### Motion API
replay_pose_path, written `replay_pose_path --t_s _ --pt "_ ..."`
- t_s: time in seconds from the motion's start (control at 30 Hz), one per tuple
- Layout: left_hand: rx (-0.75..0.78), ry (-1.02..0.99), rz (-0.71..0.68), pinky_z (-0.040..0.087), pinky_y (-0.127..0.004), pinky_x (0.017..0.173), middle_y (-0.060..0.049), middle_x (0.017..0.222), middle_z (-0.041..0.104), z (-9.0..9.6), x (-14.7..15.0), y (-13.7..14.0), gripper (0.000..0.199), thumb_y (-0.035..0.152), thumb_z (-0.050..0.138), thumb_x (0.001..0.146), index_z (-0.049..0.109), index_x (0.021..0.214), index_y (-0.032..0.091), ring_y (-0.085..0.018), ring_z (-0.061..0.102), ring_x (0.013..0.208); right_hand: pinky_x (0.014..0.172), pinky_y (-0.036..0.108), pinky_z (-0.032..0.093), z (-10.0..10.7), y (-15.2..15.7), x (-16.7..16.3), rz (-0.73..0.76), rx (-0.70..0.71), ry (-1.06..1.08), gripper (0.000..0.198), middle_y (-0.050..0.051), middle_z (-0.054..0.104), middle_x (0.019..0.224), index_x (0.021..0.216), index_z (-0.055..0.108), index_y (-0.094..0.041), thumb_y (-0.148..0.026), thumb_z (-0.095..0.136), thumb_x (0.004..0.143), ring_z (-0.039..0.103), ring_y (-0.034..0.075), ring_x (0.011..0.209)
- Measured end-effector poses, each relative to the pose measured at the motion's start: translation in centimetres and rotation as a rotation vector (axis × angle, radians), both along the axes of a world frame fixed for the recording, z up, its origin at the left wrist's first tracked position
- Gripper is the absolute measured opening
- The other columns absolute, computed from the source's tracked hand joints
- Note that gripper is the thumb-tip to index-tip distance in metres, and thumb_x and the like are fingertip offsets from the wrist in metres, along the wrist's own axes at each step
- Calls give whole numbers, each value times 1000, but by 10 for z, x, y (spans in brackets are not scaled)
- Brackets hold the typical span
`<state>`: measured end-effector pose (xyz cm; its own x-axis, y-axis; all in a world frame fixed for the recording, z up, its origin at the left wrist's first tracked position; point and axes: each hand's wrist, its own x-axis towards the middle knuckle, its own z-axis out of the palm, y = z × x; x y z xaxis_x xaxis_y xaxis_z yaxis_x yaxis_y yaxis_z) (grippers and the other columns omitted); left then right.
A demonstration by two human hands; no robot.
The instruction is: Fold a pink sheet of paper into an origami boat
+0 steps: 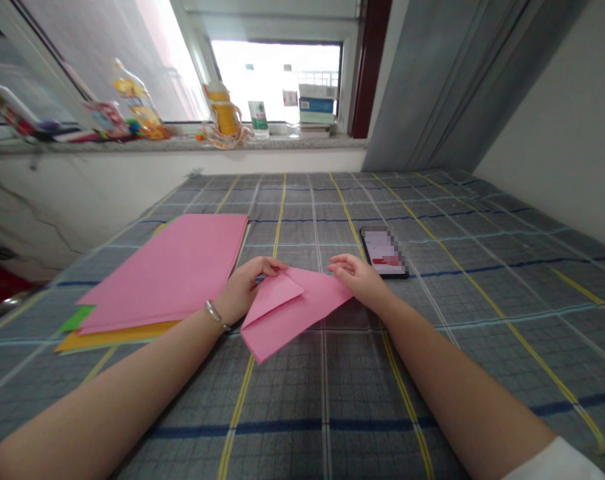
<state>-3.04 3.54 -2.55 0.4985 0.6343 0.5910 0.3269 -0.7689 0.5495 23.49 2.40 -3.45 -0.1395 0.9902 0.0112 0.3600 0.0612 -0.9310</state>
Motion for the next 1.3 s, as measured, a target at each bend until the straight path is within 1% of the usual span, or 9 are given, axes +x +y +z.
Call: replay_pose_path --t_s 0.17,0.3,0.4,0.5,0.63,0.8,0.97,1.17,1.3 --pt "110 167 -91 45 -38 92 -6 105 66 -3 1 8 12 12 51 86 56 78 18 -18 57 104 69 29 47 -4 0 -1 65 85 -252 34 4 67 87 108 60 -18 -31 61 77 61 16 76" --pt "152 228 -51 43 -39 94 -6 108 66 -4 0 11 17 12 50 87 63 80 19 -19 56 105 51 25 36 -1 -1 -3 96 25 -304 31 -1 59 63 102 65 -17 -35 57 78 54 14 58" --pt "112 245 -2 43 -40 95 -5 111 66 -4 -1 10 26 8 44 86 67 85 21 -18 57 105 51 25 35 0 -2 -3 47 -4 -266 24 1 64 66 92 68 -18 -33 54 79 56 15 60" --pt "-14 184 36 44 -39 95 -5 109 67 -2 -1 6 33 3 38 83 66 88 19 -17 59 104 55 26 39 -1 -2 -1 -38 -8 -224 20 3 69 75 86 67 -19 -32 54 79 60 16 67" --pt "-165 181 -11 45 -36 95 -5 113 67 4 0 -1 26 17 38 92 64 98 18 -16 60 105 46 25 35 -3 0 5 -108 -35 -216 22 0 63 63 94 63 -20 -32 52 79 54 15 53" --pt "-38 425 -64 40 -41 102 -8 128 58 11 5 -13 33 39 52 89 60 116 20 -22 53 117 41 24 27 -1 -2 8 -89 -34 -372 18 -4 53 51 91 61 -19 -28 52 78 45 11 42" --pt "100 601 -10 38 -48 104 -11 137 49 3 9 -19 43 40 57 86 56 125 22 -28 46 125 46 26 30 8 -9 4 -15 85 -593 14 -2 56 54 80 62 -20 -30 53 80 50 14 50" --pt "81 555 23 41 -41 104 -11 138 47 -8 13 -16 34 25 47 93 55 126 21 -22 48 124 55 27 38 10 -13 -1 6 224 -704 8 1 61 71 84 59 -20 -23 54 79 55 15 64" --pt "40 509 6 42 -38 104 -13 139 46 -10 14 -11 35 23 47 92 55 125 19 -20 48 124 80 34 46 10 -14 -1 137 425 -701 16 7 63 97 94 62 -19 -24 57 80 58 21 92"
